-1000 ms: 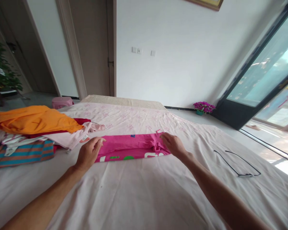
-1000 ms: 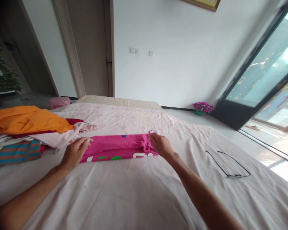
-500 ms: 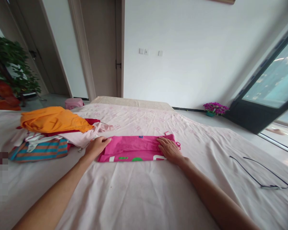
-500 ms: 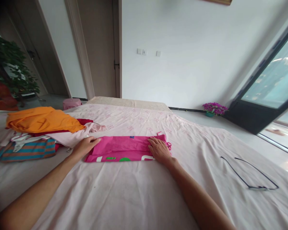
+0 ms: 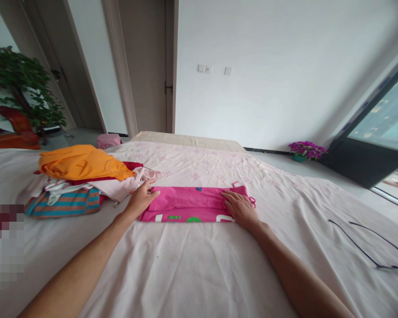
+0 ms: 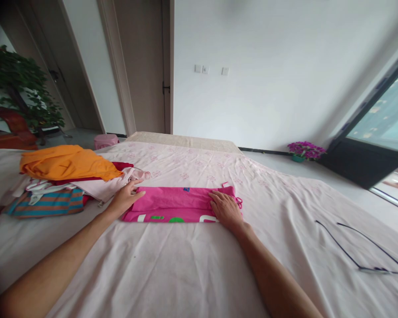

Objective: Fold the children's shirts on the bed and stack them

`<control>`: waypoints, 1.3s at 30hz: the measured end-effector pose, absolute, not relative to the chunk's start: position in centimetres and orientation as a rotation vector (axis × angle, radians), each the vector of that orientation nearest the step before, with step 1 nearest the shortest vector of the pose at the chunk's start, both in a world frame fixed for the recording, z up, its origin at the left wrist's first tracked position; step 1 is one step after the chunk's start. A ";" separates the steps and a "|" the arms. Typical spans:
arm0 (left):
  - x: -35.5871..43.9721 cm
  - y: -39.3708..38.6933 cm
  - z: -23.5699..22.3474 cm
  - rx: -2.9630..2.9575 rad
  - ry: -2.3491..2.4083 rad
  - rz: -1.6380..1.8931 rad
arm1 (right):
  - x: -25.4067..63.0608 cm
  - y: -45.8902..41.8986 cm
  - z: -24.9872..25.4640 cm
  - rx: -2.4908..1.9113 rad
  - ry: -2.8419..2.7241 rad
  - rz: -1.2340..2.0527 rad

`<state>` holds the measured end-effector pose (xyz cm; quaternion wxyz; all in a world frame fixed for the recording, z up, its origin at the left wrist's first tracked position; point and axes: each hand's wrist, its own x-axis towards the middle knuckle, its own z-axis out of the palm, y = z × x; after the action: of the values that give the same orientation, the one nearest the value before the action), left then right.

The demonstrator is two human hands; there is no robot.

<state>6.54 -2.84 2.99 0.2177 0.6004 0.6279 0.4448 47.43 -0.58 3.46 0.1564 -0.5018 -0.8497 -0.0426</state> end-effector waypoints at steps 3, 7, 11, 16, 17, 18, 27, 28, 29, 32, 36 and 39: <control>6.2 -3.0 3.1 1.777 1.862 1.115 | 47.4 -0.6 3.5 -1.425 -2.438 -0.115; 5.5 -3.7 3.4 1.889 2.161 0.857 | 47.4 -0.6 3.7 -1.417 -2.440 -0.102; 5.4 -3.8 4.1 2.069 2.215 1.095 | 47.4 -0.7 3.8 -1.414 -2.444 -0.094; 8.2 -3.7 4.0 2.423 1.798 1.101 | 47.4 -0.6 3.6 -1.416 -2.442 -0.093; 8.9 -3.7 3.6 2.487 1.757 0.990 | 47.5 -0.6 3.6 -1.416 -2.443 -0.097; 9.5 -3.8 3.2 2.528 1.744 0.870 | 47.5 -0.5 3.5 -1.415 -2.446 -0.102; 9.4 -3.7 0.2 2.518 1.871 0.548 | 48.0 -0.3 2.9 -1.435 -2.478 -0.145; 9.3 -3.6 0.0 2.518 1.881 0.568 | 48.0 -0.3 2.9 -1.441 -2.483 -0.150; 9.1 -3.5 -0.2 2.510 1.911 0.586 | 48.1 -0.3 2.8 -1.448 -2.487 -0.157; 8.7 -3.6 -0.5 2.416 2.122 0.612 | 48.2 -0.2 2.5 -1.452 -2.495 -0.178; 8.5 -4.5 0.2 2.247 2.348 0.592 | 48.4 -0.3 2.6 -1.431 -2.506 -0.172; 8.5 -5.6 1.7 2.180 2.450 0.567 | 48.4 -0.5 3.2 -1.401 -2.537 -0.112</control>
<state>8.51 -5.61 1.66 -0.0933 0.6522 0.7329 0.1696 48.36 -0.48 3.24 0.1203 -0.4795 -0.8684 -0.0382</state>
